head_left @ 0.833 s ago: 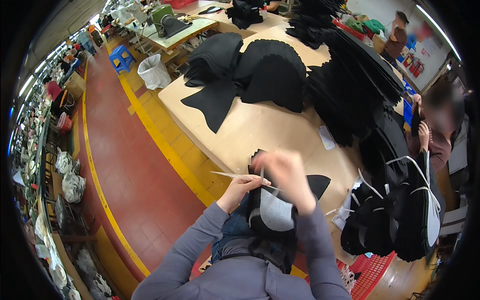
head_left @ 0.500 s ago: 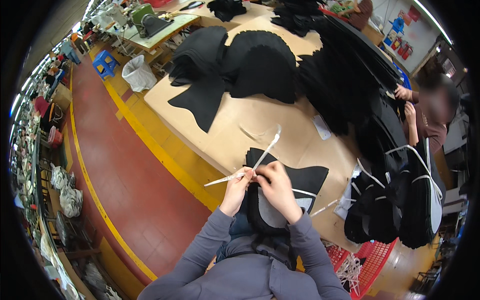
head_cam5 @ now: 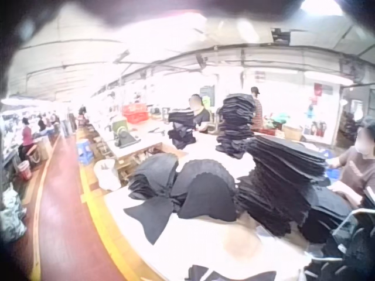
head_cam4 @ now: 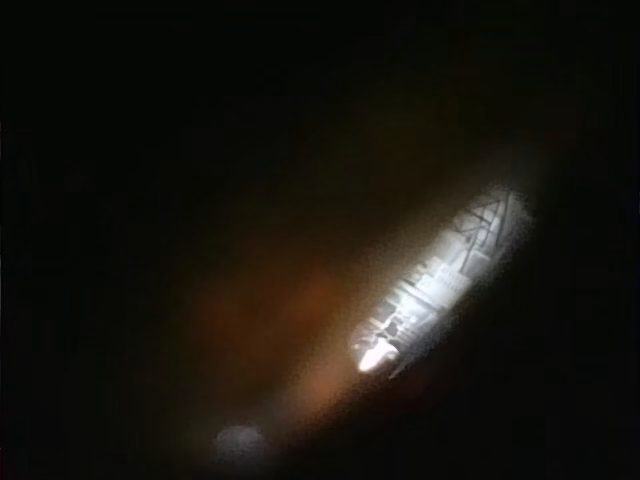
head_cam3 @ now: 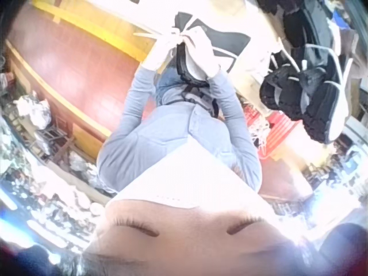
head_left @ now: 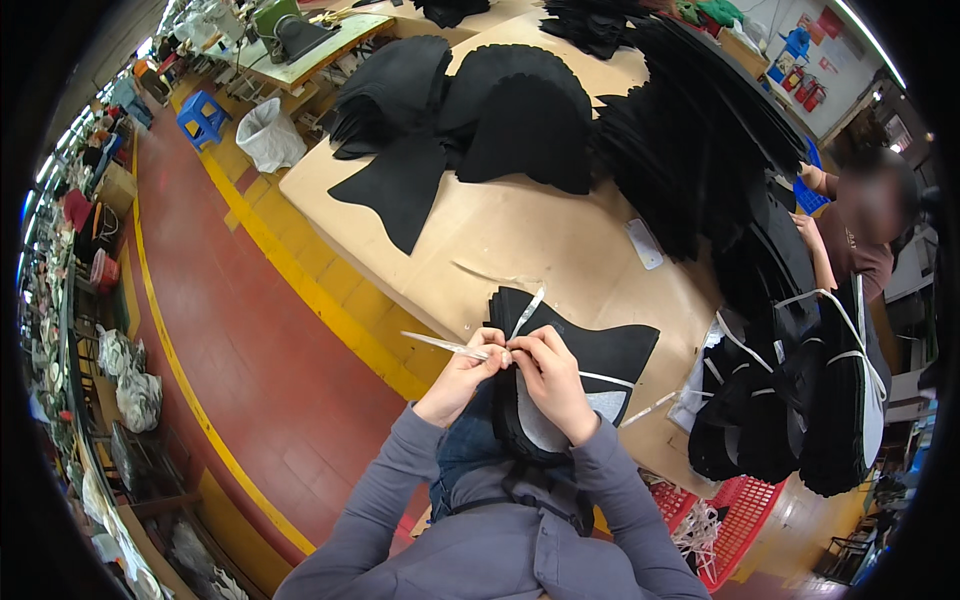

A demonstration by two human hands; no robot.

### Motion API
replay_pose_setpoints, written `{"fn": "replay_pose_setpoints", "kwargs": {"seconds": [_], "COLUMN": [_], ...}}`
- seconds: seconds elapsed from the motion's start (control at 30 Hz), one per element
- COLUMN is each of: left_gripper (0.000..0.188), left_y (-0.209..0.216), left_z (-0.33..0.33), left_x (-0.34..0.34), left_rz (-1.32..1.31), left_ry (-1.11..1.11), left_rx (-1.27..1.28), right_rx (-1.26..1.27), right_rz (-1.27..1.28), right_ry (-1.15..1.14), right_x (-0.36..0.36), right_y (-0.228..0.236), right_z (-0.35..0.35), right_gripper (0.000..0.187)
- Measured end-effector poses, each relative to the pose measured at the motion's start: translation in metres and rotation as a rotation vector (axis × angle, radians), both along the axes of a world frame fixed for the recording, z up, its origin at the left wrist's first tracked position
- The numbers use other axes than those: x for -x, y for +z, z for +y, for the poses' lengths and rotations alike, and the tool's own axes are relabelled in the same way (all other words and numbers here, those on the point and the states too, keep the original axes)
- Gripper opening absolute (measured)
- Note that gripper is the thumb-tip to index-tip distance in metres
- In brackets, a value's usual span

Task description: The person gathers black fabric pieces from a table, aligns them into stacks, and secures each stack with a white plastic tie. The person repeats this process multiple times, placing finished bundles into a red basket.

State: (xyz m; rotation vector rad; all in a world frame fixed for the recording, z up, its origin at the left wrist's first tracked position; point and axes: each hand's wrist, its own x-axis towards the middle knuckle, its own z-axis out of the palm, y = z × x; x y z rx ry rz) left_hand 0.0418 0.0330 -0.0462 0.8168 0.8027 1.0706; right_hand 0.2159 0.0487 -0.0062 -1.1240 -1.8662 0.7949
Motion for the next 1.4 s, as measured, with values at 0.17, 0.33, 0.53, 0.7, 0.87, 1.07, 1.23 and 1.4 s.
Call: {"fn": "replay_pose_setpoints", "kwargs": {"seconds": [0.17,0.33,0.53,0.7,0.87,1.07,1.23,1.4], "left_gripper": [0.021,0.025,0.02,0.012,0.016,0.044,0.085,0.096], "left_y": [0.009,-0.005,-0.058,-0.092,-0.084,-0.041,-0.025,0.029], "left_z": [0.001,0.019,0.033,0.043,0.035,-0.032,-0.055,-0.073], "left_x": [-0.012,-0.015,-0.025,-0.02,0.005,0.007,-0.054,-0.043], "left_rz": [0.049,0.492,0.695,0.844,0.855,0.017,0.117,0.023], "left_ry": [0.086,0.485,0.7,0.696,0.519,0.292,0.159,0.278], "left_rx": [0.04,-0.185,-0.073,-0.08,-0.313,0.42,0.172,-0.024], "right_rx": [0.051,0.36,0.068,-0.035,-0.048,0.706,0.75,0.447], "right_rz": [0.024,0.155,-0.124,-0.081,0.001,0.764,0.927,0.476], "right_ry": [-0.038,0.037,0.29,0.349,-0.078,-0.828,-0.569,-0.523], "right_x": [-0.005,-0.037,-0.064,-0.069,-0.083,-0.112,-0.089,-0.092], "right_y": [-0.002,0.003,0.007,0.002,-0.001,-0.059,-0.034,0.035], "right_z": [-0.008,-0.016,-0.034,-0.03,-0.06,-0.093,-0.083,-0.107], "right_gripper": [0.016,0.025,0.022,0.021,0.004,0.045,0.05,0.076]}}
